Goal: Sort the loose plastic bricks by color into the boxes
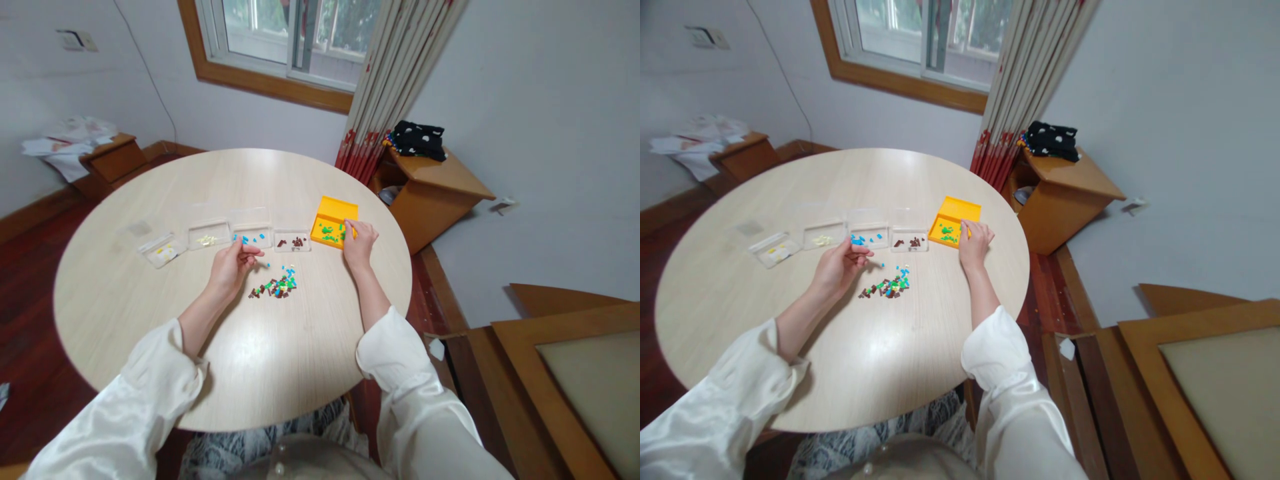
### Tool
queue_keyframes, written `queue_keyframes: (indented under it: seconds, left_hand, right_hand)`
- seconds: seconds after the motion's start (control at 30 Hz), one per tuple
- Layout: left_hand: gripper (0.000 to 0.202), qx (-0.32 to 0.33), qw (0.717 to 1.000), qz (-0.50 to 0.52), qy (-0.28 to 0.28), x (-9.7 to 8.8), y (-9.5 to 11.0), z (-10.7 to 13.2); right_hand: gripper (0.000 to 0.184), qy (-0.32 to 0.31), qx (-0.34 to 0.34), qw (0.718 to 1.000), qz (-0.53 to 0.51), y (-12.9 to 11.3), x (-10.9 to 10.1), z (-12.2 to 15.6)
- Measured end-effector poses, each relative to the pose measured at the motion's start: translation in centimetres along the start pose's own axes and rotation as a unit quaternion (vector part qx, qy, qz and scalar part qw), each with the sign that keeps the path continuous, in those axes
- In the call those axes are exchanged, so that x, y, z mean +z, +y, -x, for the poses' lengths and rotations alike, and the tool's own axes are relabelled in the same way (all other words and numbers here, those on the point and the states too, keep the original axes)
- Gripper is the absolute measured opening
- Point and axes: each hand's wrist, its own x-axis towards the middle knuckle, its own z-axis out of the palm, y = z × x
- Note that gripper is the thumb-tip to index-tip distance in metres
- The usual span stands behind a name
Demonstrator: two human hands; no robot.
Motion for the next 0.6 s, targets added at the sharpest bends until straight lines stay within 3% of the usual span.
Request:
queue_keyframes:
  seconds: [0.13,0.3,0.6]
  left_hand:
    - [0.049,0.081,0.996,-0.004,0.038,-0.9,0.1,-0.6]
    - [0.049,0.138,0.983,-0.070,0.101,-2.2,0.0,-1.5]
    - [0.049,0.180,0.962,-0.150,0.140,-3.7,0.2,-2.3]
  right_hand:
    - [0.030,-0.028,-0.066,0.997,-0.031,-4.2,0.4,2.0]
    - [0.023,-0.192,-0.203,0.951,-0.135,-9.2,1.3,5.2]
    - [0.017,-0.341,-0.263,0.890,-0.151,-9.7,1.2,5.9]
